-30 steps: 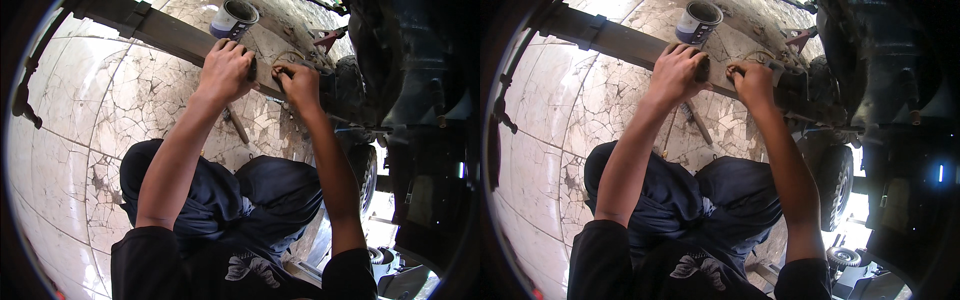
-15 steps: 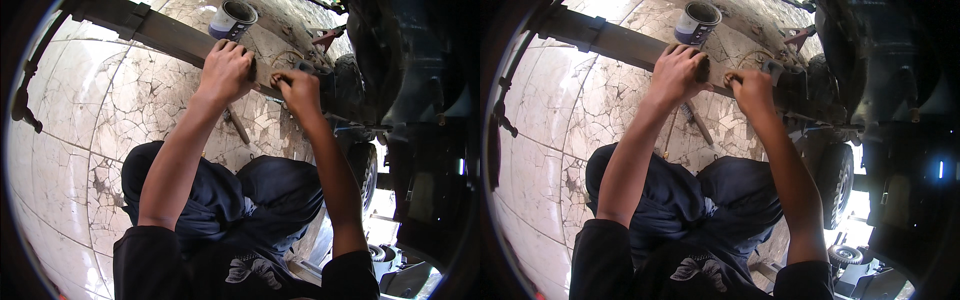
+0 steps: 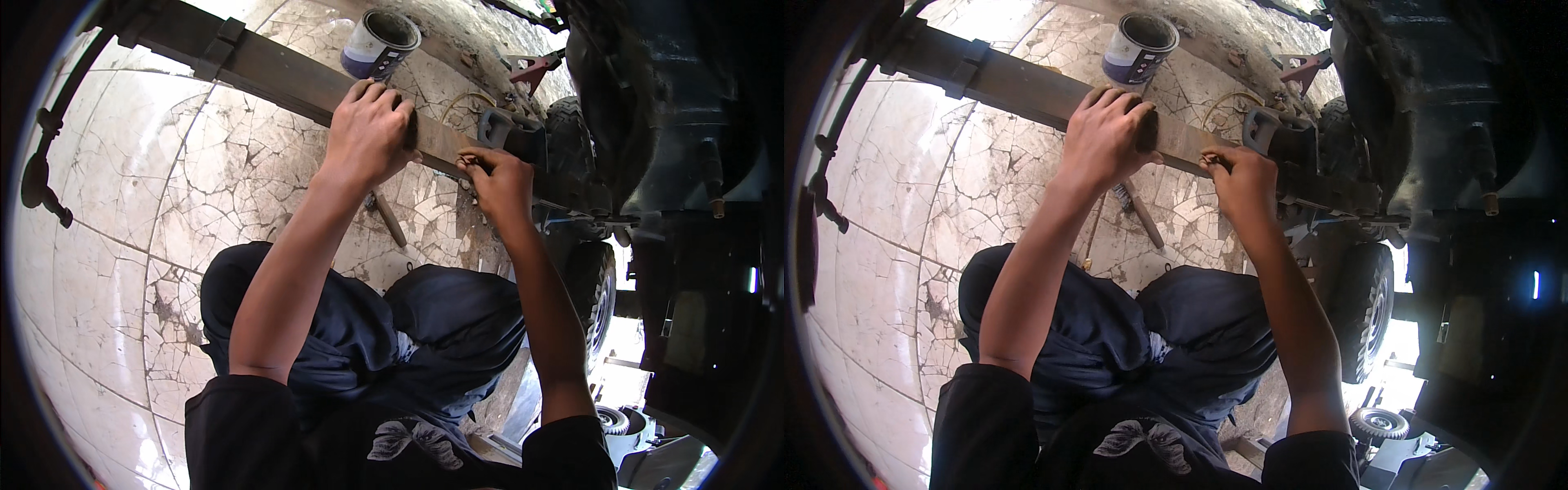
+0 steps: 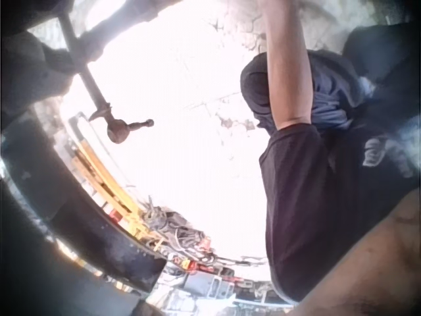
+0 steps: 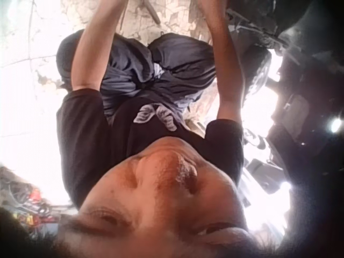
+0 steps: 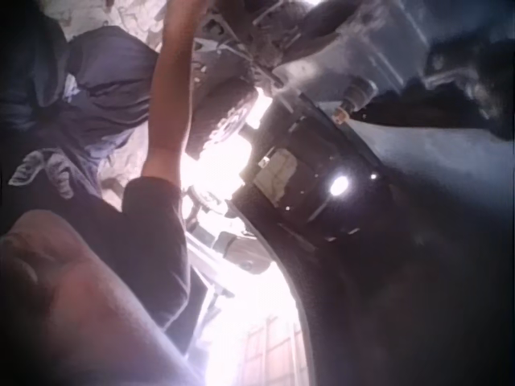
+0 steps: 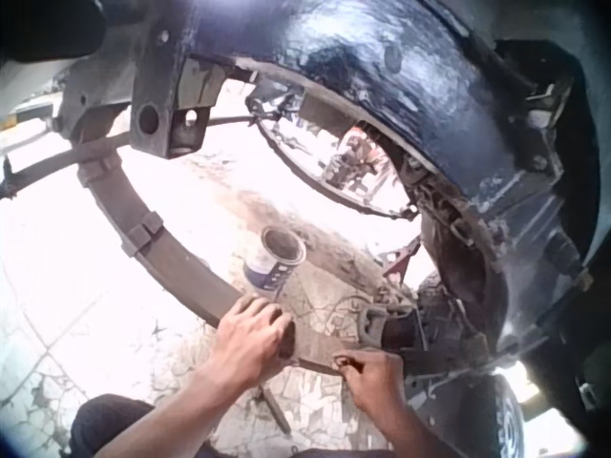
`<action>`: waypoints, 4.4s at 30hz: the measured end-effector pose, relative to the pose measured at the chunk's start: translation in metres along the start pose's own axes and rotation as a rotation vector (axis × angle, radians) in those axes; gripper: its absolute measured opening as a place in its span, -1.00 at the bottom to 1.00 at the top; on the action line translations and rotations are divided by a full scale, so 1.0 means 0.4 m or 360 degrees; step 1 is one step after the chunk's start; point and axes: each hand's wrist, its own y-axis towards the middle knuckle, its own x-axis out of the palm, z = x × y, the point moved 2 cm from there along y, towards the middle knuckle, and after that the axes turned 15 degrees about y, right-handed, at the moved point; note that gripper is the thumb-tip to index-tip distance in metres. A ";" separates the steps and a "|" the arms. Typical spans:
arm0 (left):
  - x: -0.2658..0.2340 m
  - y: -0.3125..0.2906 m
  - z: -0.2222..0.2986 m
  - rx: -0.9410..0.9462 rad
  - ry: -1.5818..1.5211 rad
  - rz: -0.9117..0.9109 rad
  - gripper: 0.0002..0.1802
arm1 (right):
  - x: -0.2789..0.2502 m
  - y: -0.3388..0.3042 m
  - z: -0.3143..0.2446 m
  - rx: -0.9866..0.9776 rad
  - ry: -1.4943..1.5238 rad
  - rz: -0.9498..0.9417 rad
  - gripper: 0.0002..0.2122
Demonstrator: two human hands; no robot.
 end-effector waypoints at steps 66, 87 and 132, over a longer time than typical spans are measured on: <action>-0.013 0.007 0.000 0.0030 0.0028 -0.0060 -0.15 | -0.026 0.076 0.087 -0.0074 -0.0109 0.0250 -0.81; -0.157 -0.076 -0.169 -0.1207 -0.0408 0.0817 -0.14 | 0.019 0.032 -0.048 -0.0104 0.0025 0.0026 -0.85; -0.084 -0.055 -0.207 -0.1408 -0.1559 0.0980 0.10 | 0.331 0.128 -0.360 -0.0502 0.0531 0.0178 -0.85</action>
